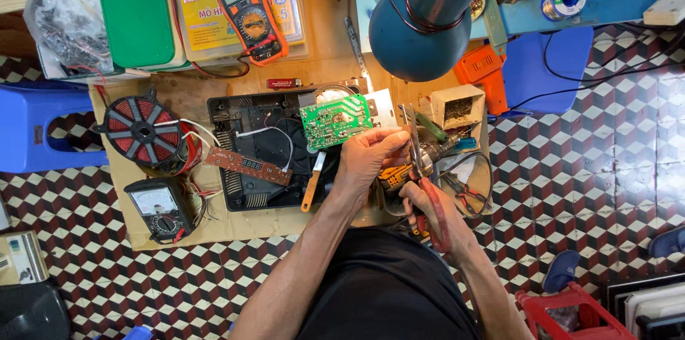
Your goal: The person marks a green circuit board with a pen, then uses a cordless drill to create holes in the board. They also handle a metal heatsink and other small components on a cluttered workbench.
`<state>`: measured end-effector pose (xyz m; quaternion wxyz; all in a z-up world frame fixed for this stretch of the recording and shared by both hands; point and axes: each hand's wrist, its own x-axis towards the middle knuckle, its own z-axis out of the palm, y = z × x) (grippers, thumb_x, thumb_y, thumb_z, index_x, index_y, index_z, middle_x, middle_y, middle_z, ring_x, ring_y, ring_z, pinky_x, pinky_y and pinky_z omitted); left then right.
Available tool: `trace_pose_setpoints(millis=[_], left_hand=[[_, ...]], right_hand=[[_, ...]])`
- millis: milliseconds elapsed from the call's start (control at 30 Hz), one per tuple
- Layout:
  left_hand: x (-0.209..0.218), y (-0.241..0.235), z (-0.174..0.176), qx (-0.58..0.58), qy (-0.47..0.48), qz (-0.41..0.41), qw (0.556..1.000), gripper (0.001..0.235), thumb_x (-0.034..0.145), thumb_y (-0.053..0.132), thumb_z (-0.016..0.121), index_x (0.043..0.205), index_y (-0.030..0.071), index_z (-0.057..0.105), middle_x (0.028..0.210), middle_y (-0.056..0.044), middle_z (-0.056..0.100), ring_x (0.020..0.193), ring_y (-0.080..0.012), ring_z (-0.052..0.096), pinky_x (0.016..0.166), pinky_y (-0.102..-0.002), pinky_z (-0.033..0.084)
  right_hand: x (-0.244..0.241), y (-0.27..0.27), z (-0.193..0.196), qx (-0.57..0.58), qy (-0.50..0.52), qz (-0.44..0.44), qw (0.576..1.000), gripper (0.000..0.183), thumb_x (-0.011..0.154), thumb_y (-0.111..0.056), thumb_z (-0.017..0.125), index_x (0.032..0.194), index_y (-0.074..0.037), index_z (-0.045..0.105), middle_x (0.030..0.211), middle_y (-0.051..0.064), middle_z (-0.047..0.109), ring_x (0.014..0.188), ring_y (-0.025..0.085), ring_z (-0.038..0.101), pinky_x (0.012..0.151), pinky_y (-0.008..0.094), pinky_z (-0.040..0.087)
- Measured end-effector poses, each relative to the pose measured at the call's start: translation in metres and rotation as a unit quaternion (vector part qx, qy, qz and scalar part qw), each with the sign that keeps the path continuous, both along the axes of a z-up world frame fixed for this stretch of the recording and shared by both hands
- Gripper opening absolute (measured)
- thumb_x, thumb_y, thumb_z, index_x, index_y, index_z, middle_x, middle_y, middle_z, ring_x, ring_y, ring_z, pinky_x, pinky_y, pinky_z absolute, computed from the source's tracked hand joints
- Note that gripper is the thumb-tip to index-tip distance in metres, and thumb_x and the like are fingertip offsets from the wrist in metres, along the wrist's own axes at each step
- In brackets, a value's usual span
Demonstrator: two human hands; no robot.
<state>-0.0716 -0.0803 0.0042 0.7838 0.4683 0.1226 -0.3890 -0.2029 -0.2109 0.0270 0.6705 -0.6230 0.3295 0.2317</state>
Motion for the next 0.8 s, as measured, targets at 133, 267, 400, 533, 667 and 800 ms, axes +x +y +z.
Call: trace_pose_setpoints(millis=[133,267,400,533,667,800], left_hand=[[0.0,0.008,0.003,0.028,-0.032,-0.012,0.999,0.024,0.091,0.017,0.076,0.103,-0.004,0.074,0.085,-0.007,0.072,0.073,-0.0113,0.067,0.071,-0.024,0.058],[0.005,0.011,0.0,0.025,-0.029,-0.029,0.999,0.028,0.089,0.017,0.078,0.102,-0.006,0.072,0.086,-0.009,0.073,0.073,-0.0118,0.068,0.07,-0.024,0.06],[0.006,0.008,-0.002,0.048,-0.044,-0.047,0.997,0.028,0.088,0.018,0.078,0.101,-0.007,0.073,0.086,-0.009,0.073,0.073,-0.0119,0.069,0.07,-0.025,0.061],[0.006,0.005,-0.003,0.047,-0.064,-0.049,0.996,0.028,0.088,0.017,0.078,0.1,-0.008,0.074,0.085,-0.009,0.073,0.073,-0.0117,0.068,0.068,-0.024,0.058],[0.008,0.008,-0.001,0.041,-0.065,-0.064,0.995,0.028,0.089,0.017,0.078,0.1,-0.008,0.076,0.083,-0.008,0.072,0.071,-0.0103,0.064,0.065,-0.022,0.055],[0.011,0.01,0.001,0.013,-0.064,-0.076,0.995,0.026,0.089,0.016,0.078,0.098,-0.009,0.077,0.079,-0.006,0.069,0.067,-0.0093,0.059,0.059,-0.022,0.048]], right_hand=[[0.0,0.008,0.004,0.018,-0.021,-0.012,1.0,0.056,0.091,-0.06,0.056,0.098,-0.004,0.061,0.071,0.001,0.055,0.06,0.009,0.055,0.054,0.023,0.049],[-0.001,0.006,0.004,0.022,-0.018,-0.026,0.999,0.055,0.09,-0.059,0.059,0.097,-0.004,0.061,0.07,0.0,0.053,0.059,0.008,0.053,0.052,0.022,0.047],[-0.002,0.003,0.006,0.021,-0.004,-0.036,0.999,0.054,0.09,-0.059,0.06,0.096,-0.005,0.06,0.069,-0.001,0.053,0.056,0.007,0.051,0.049,0.02,0.045],[-0.004,0.004,0.006,0.005,0.002,-0.042,0.999,0.053,0.09,-0.059,0.06,0.094,-0.006,0.06,0.067,-0.002,0.052,0.053,0.006,0.05,0.048,0.019,0.044],[-0.004,0.004,0.003,0.007,0.005,-0.043,0.999,0.05,0.091,-0.057,0.06,0.092,-0.007,0.058,0.065,-0.003,0.051,0.049,0.005,0.048,0.044,0.019,0.043],[-0.007,0.003,-0.001,0.006,-0.006,-0.042,0.999,0.048,0.092,-0.055,0.061,0.092,-0.007,0.058,0.066,-0.004,0.051,0.05,0.003,0.049,0.043,0.017,0.044]])
